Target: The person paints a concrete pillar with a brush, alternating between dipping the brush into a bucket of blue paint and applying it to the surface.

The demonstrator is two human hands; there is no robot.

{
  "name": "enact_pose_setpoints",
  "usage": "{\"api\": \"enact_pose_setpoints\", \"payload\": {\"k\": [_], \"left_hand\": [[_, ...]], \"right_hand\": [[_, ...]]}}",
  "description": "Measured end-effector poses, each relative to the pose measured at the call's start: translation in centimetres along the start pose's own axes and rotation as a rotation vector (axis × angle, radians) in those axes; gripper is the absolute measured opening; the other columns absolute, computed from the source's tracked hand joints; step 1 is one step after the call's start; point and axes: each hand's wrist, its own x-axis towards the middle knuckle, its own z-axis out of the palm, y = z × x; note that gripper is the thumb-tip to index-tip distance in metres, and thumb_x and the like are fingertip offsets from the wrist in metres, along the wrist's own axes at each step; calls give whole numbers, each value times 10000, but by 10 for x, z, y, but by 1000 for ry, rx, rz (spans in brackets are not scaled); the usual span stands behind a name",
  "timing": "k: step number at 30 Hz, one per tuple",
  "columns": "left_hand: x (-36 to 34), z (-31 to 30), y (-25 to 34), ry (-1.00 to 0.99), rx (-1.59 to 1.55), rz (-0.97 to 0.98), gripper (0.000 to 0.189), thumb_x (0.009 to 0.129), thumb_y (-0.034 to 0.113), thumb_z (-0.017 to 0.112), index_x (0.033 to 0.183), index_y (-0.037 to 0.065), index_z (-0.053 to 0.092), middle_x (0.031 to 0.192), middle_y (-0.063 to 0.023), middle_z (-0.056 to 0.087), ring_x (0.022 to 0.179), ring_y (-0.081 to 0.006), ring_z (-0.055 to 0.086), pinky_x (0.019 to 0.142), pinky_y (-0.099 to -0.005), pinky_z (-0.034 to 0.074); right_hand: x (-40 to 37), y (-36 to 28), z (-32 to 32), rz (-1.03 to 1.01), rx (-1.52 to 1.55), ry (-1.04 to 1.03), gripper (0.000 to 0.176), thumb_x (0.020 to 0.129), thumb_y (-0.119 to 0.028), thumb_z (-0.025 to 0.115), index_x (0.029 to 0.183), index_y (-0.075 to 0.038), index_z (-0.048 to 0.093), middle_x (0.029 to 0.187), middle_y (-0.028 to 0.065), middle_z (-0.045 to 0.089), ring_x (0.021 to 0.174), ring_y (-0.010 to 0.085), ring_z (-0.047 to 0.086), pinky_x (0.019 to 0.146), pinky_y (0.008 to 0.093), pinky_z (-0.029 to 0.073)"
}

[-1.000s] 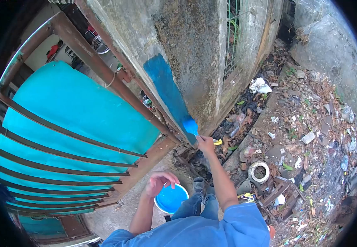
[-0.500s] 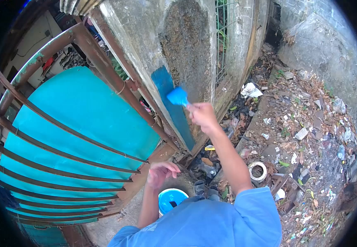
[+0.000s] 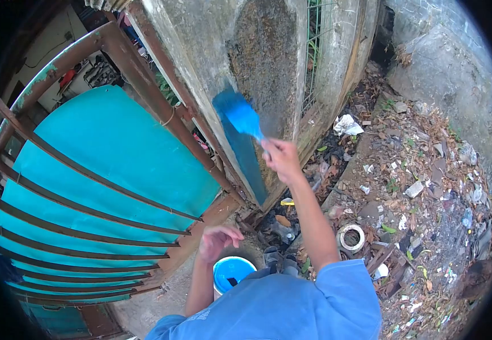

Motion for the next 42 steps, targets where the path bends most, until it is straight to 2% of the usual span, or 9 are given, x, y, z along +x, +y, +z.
{"api": "enact_pose_setpoints", "payload": {"k": [7, 10, 14, 18, 25, 26, 32, 39, 42], "left_hand": [[-17, -10, -6, 96, 15, -52, 854, 782, 781, 401, 928, -18, 665, 969, -164, 669, 732, -143, 618, 530, -230, 336], [-17, -7, -6, 91, 27, -42, 855, 786, 778, 399, 926, -23, 665, 973, -162, 669, 733, -138, 617, 537, -229, 340], [-14, -1, -4, 65, 28, -12, 850, 793, 770, 401, 931, -28, 661, 981, -166, 667, 733, -140, 615, 547, -229, 348], [-16, 3, -5, 61, 4, -1, 848, 797, 766, 399, 936, -29, 656, 990, -174, 663, 739, -144, 613, 550, -228, 349], [-16, 0, -9, 43, -63, 17, 823, 801, 750, 423, 953, -27, 649, 1001, -181, 656, 763, -153, 612, 558, -228, 347], [-15, 1, -10, 41, -72, 19, 820, 799, 748, 429, 957, -26, 649, 1000, -182, 656, 764, -153, 612, 557, -228, 345], [-13, 5, -10, 22, -75, 1, 822, 794, 756, 426, 962, -15, 653, 999, -181, 656, 763, -155, 614, 559, -228, 347], [-23, 1, -13, 36, -40, 21, 837, 795, 765, 407, 958, -18, 653, 1000, -174, 660, 764, -156, 621, 558, -225, 355], [-27, -1, -14, 56, -25, 37, 820, 840, 734, 353, 949, -28, 634, 965, -212, 646, 727, -202, 607, 532, -243, 355]], "right_hand": [[-6, 115, -51, 277, 28, 185, 176, 869, -139, 625, 925, 27, 617, 623, 23, 498, 438, 46, 382, 363, 194, 236], [-17, 121, -62, 345, -17, 215, 222, 867, -165, 636, 934, 47, 640, 614, 20, 503, 419, 58, 380, 371, 207, 243], [-14, 118, -68, 398, -180, 295, 152, 837, -116, 628, 772, 21, 608, 588, 30, 498, 402, 74, 371, 352, 234, 222], [1, 78, -40, 315, -164, 204, 151, 832, -103, 624, 755, 27, 620, 575, 24, 499, 409, 77, 380, 353, 244, 222], [-11, -48, 13, 99, -147, 112, 194, 853, -132, 632, 911, 53, 639, 595, 22, 514, 423, 47, 375, 369, 202, 227], [-14, -58, 15, 56, -94, 65, 221, 867, -147, 624, 973, 47, 638, 596, 9, 511, 421, 32, 365, 367, 179, 225], [-31, -82, 24, -96, 56, -2, 219, 887, -152, 607, 995, 37, 636, 604, 1, 508, 423, 17, 353, 362, 166, 225], [-4, 21, -6, 75, 42, 57, 248, 890, -158, 612, 1000, 64, 629, 615, 20, 516, 437, 40, 373, 368, 182, 234], [-7, 72, -31, 174, 12, 124, 222, 872, -153, 618, 981, 39, 631, 600, 17, 498, 416, 50, 368, 361, 188, 224]]}}
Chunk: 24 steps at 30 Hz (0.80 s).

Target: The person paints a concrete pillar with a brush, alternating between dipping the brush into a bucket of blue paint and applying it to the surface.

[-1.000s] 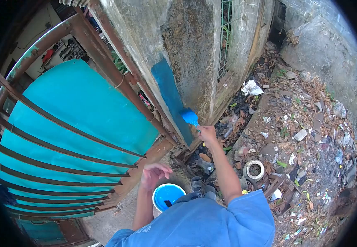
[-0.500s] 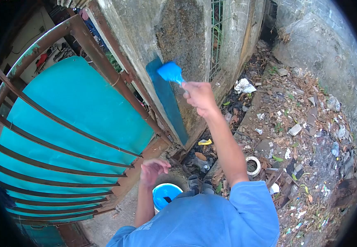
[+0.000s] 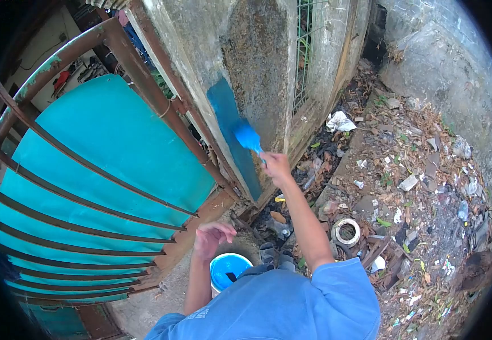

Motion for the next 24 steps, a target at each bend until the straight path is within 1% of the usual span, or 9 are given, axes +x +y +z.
{"api": "enact_pose_setpoints", "payload": {"k": [3, 5, 9, 12, 14, 16, 18, 22, 24], "left_hand": [[2, 1, 1, -24, -5, 10, 813, 848, 726, 348, 950, -28, 634, 970, -211, 647, 728, -196, 610, 533, -241, 356], [4, 3, 5, -17, -31, -27, 831, 799, 760, 411, 960, -19, 653, 997, -174, 660, 746, -146, 608, 555, -223, 350], [6, 7, 8, -31, -29, -17, 829, 800, 758, 413, 958, -19, 653, 995, -175, 659, 742, -145, 606, 556, -223, 349], [4, 6, 7, -21, -16, -15, 838, 795, 762, 414, 958, -24, 653, 991, -176, 660, 742, -146, 606, 548, -222, 347], [3, 3, 5, -21, -29, -6, 847, 793, 764, 416, 956, -33, 652, 991, -180, 659, 745, -147, 610, 536, -222, 345], [2, -1, 2, -15, -29, 8, 848, 795, 761, 416, 956, -37, 651, 992, -185, 658, 743, -150, 612, 531, -223, 343], [2, -2, 0, -10, -35, 21, 849, 797, 759, 415, 955, -41, 651, 992, -191, 657, 741, -153, 613, 526, -223, 341], [8, 1, -1, 0, -58, 28, 847, 799, 755, 416, 952, -44, 650, 992, -204, 654, 734, -162, 613, 527, -226, 342], [10, 4, 0, 6, -46, 25, 847, 798, 755, 417, 952, -44, 650, 989, -205, 653, 734, -166, 613, 527, -225, 341]], "right_hand": [[11, 38, -26, 117, -38, 98, 185, 860, -145, 617, 888, 37, 620, 594, 29, 493, 409, 69, 370, 351, 214, 209], [12, 50, -35, 219, -146, 200, 168, 848, -127, 617, 821, 37, 589, 586, 36, 487, 402, 80, 369, 343, 231, 196], [11, 59, -42, 276, -180, 174, 162, 842, -114, 619, 810, 39, 578, 583, 43, 485, 400, 82, 369, 343, 234, 188], [7, 23, -19, 249, -132, 149, 146, 840, -94, 614, 825, 47, 583, 576, 43, 487, 398, 79, 366, 341, 230, 191], [7, -15, 3, 155, -186, 76, 150, 847, -93, 608, 844, 56, 591, 566, 37, 490, 397, 75, 365, 339, 230, 196], [3, -56, 19, 66, -138, 67, 130, 783, -60, 639, 730, 56, 614, 554, 71, 526, 405, 97, 404, 351, 249, 215], [-12, -98, 33, -24, -205, 63, 139, 799, -82, 647, 775, 54, 630, 579, 64, 540, 412, 83, 397, 355, 238, 215], [-33, -153, 40, -96, -119, -39, 201, 850, -141, 636, 907, 52, 638, 603, 35, 535, 414, 49, 371, 361, 209, 205], [-46, -174, 47, -177, -48, -128, 214, 890, -144, 586, 986, 44, 620, 606, -4, 498, 414, 5, 334, 346, 149, 195]]}}
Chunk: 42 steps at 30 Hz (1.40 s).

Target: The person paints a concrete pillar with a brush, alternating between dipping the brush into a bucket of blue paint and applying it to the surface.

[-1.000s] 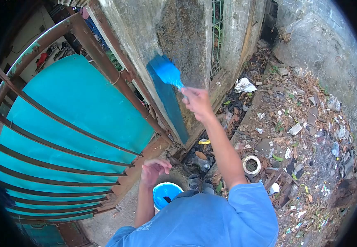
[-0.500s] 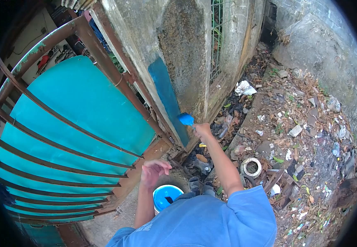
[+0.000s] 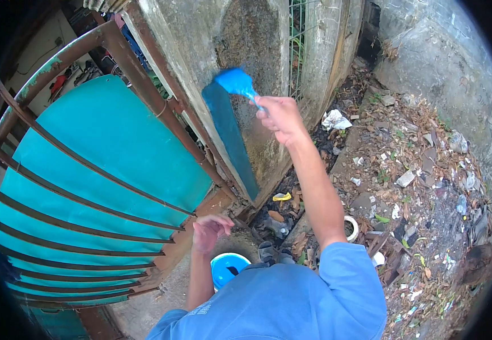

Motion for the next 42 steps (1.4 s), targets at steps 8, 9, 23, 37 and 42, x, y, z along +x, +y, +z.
{"api": "enact_pose_setpoints", "payload": {"k": [8, 9, 23, 37, 42], "left_hand": [[8, 8, 0, 3, 38, -5, 850, 804, 759, 397, 950, -38, 653, 987, -190, 656, 742, -160, 613, 539, -228, 346], [7, 8, -2, 3, 38, -5, 850, 804, 759, 397, 950, -38, 653, 987, -190, 656, 742, -160, 613, 539, -228, 346], [4, 14, -5, 22, 62, 16, 857, 824, 753, 353, 943, -48, 633, 957, -208, 651, 723, -197, 618, 510, -241, 348], [3, 12, -8, 8, 42, 49, 830, 830, 745, 361, 945, -31, 633, 964, -206, 646, 732, -205, 619, 506, -238, 363], [3, 15, -5, 1, 55, 53, 831, 835, 740, 355, 948, -34, 634, 965, -208, 646, 729, -203, 617, 510, -240, 358]], "right_hand": [[8, 31, 2, -45, 30, -76, 227, 879, -171, 627, 979, 32, 641, 614, 13, 521, 424, 25, 353, 359, 171, 208], [15, 53, -2, -13, 29, -34, 232, 879, -171, 628, 987, 34, 640, 614, 14, 521, 427, 29, 359, 360, 172, 213], [11, 222, -87, 432, -67, 223, 186, 843, -134, 623, 858, 51, 604, 588, 43, 503, 401, 67, 365, 342, 221, 200], [-15, -14, 12, 1, 0, -32, 217, 875, -129, 610, 980, 60, 626, 611, 17, 530, 423, 21, 367, 348, 162, 225], [-15, -13, 34, -155, 49, -56, 209, 881, -140, 625, 973, 46, 646, 608, 0, 518, 450, 25, 377, 381, 183, 244]]}}
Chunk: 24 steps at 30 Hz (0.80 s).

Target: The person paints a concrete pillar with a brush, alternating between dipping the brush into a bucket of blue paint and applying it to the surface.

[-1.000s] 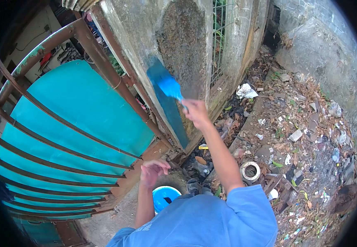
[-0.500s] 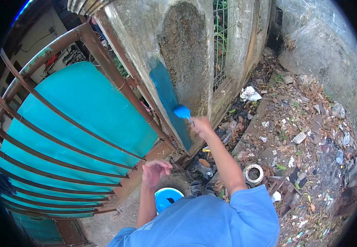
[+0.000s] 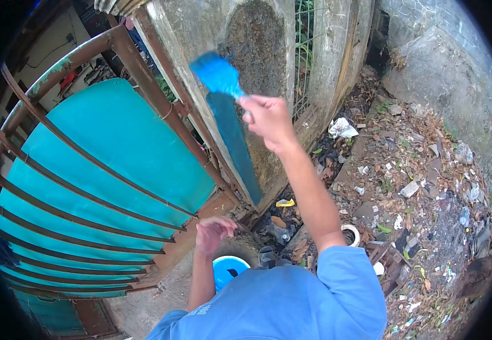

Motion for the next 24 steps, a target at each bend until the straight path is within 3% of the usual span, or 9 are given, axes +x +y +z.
{"api": "enact_pose_setpoints", "payload": {"k": [2, 9, 14, 20, 24], "left_hand": [[-2, -1, 1, 7, 13, -1, 834, 839, 737, 351, 950, -39, 635, 963, -205, 648, 730, -202, 617, 515, -243, 354], [-13, -10, -3, 55, -20, -26, 840, 841, 736, 347, 952, -45, 634, 960, -203, 648, 729, -199, 612, 525, -246, 350], [-13, -11, -3, 48, -16, -12, 839, 839, 738, 342, 955, -39, 635, 968, -197, 646, 731, -193, 608, 524, -244, 349], [-16, -12, -1, 56, -60, -39, 816, 807, 745, 417, 964, -21, 649, 998, -181, 658, 757, -158, 617, 546, -222, 360], [-17, -14, 3, 73, -63, -44, 808, 810, 740, 423, 964, -21, 647, 999, -182, 657, 756, -155, 616, 545, -220, 359]], "right_hand": [[2, 36, -3, 73, -100, 26, 230, 889, -150, 623, 1004, 47, 649, 603, -7, 507, 460, 26, 381, 386, 186, 256], [-27, 169, -54, 303, -140, 198, 209, 868, -145, 632, 888, 62, 660, 599, 23, 525, 466, 62, 429, 398, 229, 303], [-42, 224, -89, 439, -225, 294, 202, 845, -132, 642, 818, 68, 650, 594, 60, 552, 445, 101, 465, 396, 262, 318], [-33, 206, -78, 498, -295, 287, 206, 843, -129, 636, 748, 54, 632, 560, 52, 533, 425, 112, 451, 382, 265, 290], [-11, 124, -33, 240, -252, 205, 214, 852, -141, 640, 753, 48, 635, 559, 28, 517, 440, 79, 422, 384, 248, 271]]}}
